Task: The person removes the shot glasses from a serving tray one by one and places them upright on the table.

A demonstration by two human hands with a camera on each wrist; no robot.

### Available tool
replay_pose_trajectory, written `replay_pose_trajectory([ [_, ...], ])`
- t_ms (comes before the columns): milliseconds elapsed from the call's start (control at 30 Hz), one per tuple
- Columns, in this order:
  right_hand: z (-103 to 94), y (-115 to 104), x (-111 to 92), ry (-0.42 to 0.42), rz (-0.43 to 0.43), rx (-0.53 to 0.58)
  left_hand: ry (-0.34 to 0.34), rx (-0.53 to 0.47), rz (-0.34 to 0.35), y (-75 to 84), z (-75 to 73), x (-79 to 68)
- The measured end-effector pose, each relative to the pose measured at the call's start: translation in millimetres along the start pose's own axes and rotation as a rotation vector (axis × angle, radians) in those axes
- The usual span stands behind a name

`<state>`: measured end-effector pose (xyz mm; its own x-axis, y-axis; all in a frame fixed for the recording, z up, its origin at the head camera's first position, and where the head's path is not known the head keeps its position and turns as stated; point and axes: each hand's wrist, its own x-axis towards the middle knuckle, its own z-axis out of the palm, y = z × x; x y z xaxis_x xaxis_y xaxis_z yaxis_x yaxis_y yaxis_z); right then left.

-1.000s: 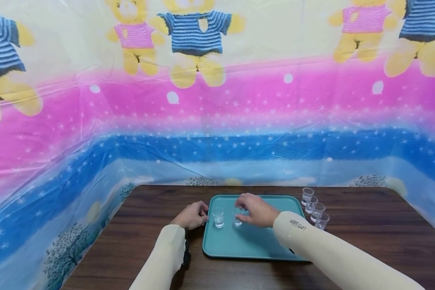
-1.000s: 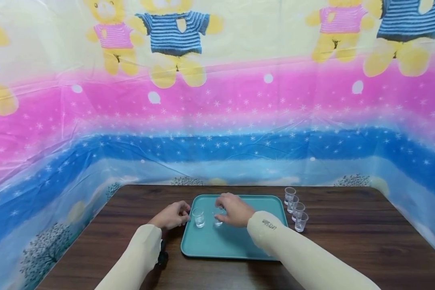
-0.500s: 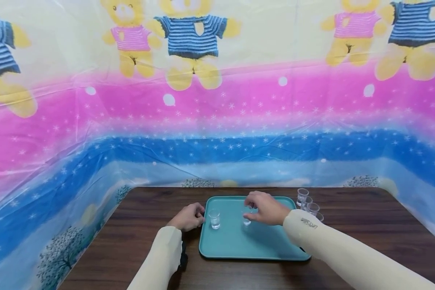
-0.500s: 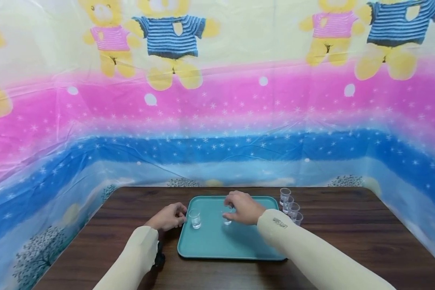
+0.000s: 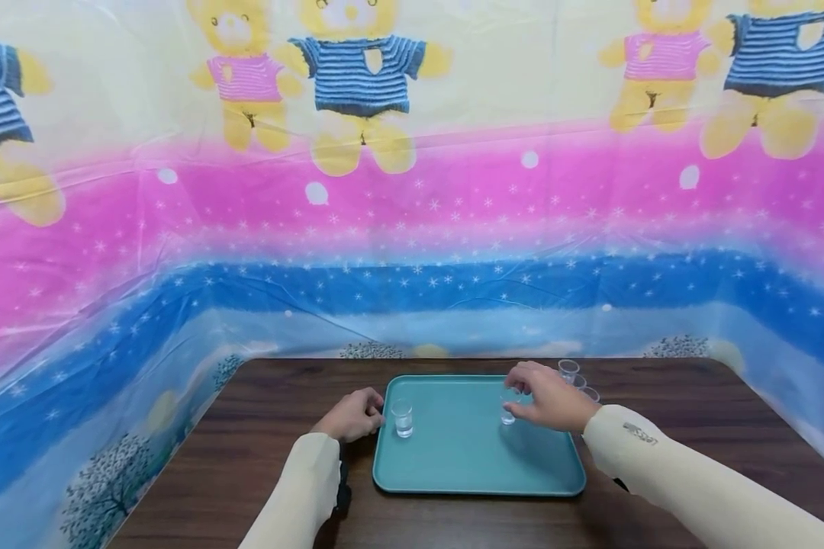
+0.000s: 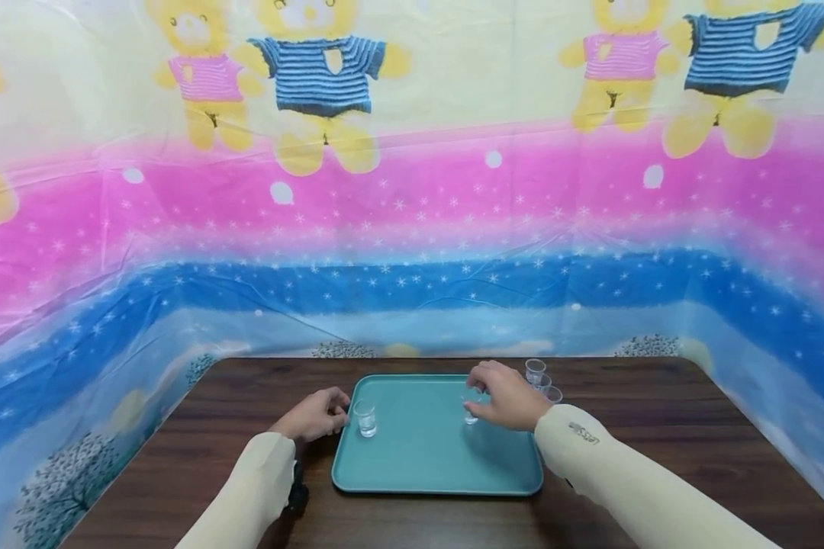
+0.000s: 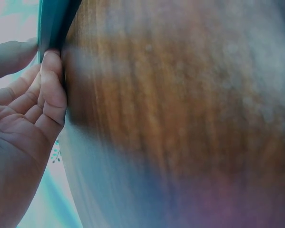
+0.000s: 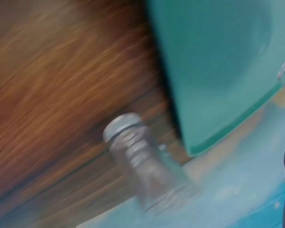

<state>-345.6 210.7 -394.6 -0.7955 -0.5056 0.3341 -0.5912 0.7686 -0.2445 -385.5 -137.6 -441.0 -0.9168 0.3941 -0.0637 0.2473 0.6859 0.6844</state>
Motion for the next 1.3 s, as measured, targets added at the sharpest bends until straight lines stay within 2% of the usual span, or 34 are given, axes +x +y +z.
replay_pose_trajectory([
  [267, -16.2, 20, -25, 0.004, 0.033, -0.036, 0.003, 0.01, -0.01, 0.9, -0.5, -1.2],
  [500, -24.9, 35, -52, 0.047, 0.049, -0.024, 0.001, 0.007, -0.004, 1.2, -0.9, -1.4],
  [633, -29.5, 39, -64, 0.044, 0.075, -0.024, 0.003, 0.01, -0.01, 0.7, -1.3, -2.2],
  [1000, -29.7, 49, -99, 0.095, 0.095, -0.091, -0.001, 0.018, -0.008, -0.3, 0.3, -0.2],
  [1300, -24.6, 61, -113, 0.118, 0.127, -0.125, -0.002, 0.018, -0.004, -0.6, 1.5, 2.3],
])
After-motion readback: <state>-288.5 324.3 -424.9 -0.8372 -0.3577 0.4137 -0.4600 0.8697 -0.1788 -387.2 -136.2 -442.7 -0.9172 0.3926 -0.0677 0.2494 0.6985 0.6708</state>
